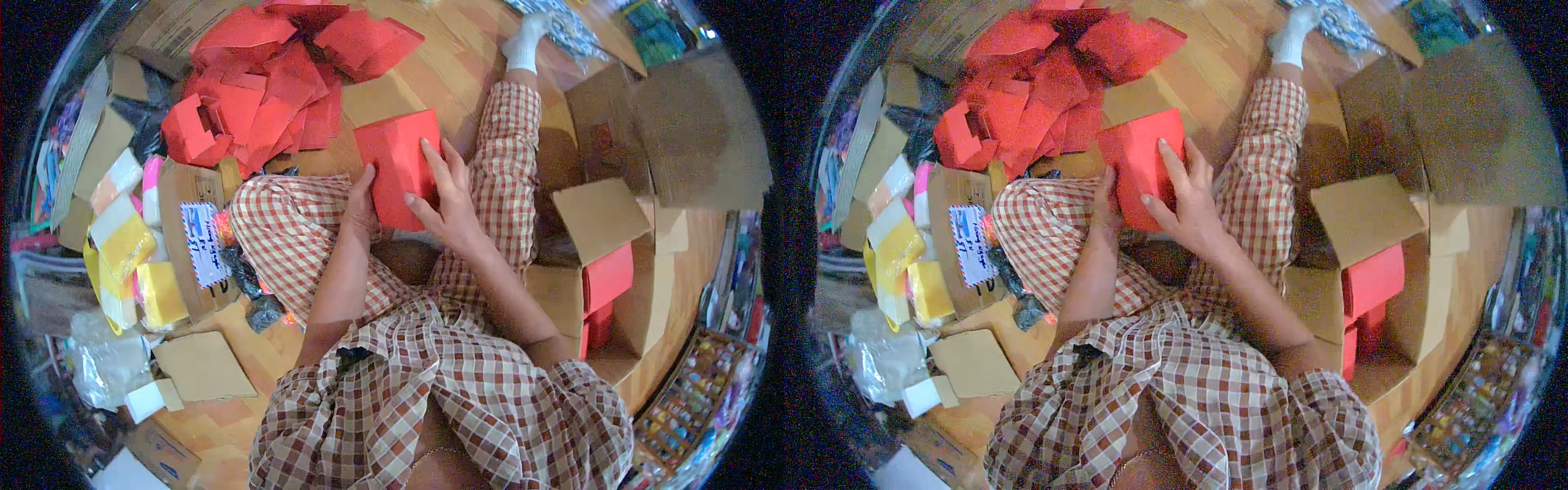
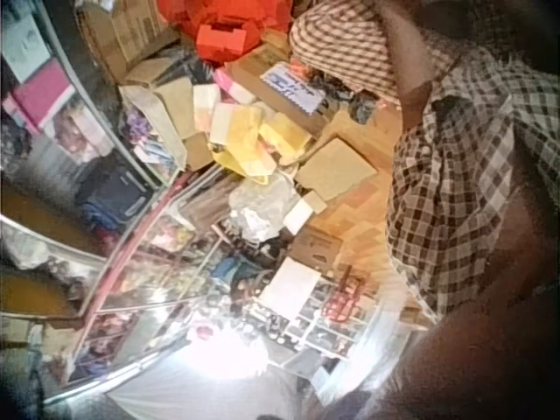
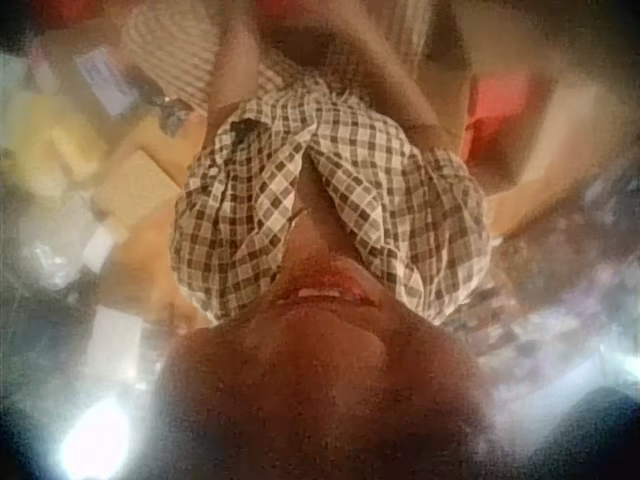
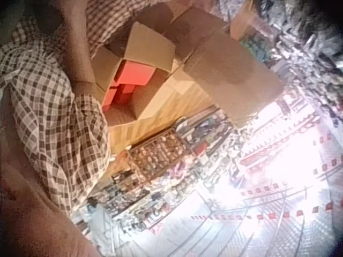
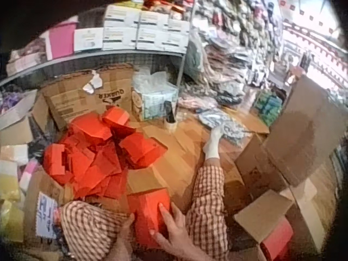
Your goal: The recorder is assembling small red cardboard boxes and placing items inside them.
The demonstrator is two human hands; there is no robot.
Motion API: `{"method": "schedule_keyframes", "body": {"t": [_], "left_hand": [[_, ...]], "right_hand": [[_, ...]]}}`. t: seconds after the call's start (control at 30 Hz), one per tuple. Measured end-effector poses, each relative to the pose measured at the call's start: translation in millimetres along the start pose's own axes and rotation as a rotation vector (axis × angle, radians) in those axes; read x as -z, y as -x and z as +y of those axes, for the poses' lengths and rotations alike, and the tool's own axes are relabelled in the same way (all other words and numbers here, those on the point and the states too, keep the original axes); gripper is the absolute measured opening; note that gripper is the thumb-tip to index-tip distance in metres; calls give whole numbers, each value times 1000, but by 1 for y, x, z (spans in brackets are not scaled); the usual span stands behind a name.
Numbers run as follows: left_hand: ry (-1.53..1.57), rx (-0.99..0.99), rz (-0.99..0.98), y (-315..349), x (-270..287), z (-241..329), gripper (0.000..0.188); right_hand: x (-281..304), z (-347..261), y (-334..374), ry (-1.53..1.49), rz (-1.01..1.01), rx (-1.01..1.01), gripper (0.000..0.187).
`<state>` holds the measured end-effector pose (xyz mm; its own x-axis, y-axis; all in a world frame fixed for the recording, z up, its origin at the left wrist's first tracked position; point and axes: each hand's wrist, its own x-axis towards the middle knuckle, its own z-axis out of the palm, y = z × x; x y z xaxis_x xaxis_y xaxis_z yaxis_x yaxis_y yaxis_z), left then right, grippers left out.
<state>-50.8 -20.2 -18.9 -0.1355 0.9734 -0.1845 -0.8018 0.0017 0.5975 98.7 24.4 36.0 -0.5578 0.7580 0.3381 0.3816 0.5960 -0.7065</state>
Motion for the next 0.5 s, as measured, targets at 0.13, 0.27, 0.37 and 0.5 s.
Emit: {"method": "schedule_keyframes", "body": {"t": [0.13,0.27,0.37,0.5], "left_hand": [[-63,-4,130,-1,-3,-9,58],[-90,-52,133,-8,3,-17,59],[-40,-93,73,-12,10,-22,58],[-37,-43,117,-12,10,-25,58]], "right_hand": [[-8,5,5,-82,83,-58,68],[-6,14,6,-186,100,-57,65],[-7,18,7,-216,110,-46,66],[-11,17,10,-156,109,-72,66]]}}
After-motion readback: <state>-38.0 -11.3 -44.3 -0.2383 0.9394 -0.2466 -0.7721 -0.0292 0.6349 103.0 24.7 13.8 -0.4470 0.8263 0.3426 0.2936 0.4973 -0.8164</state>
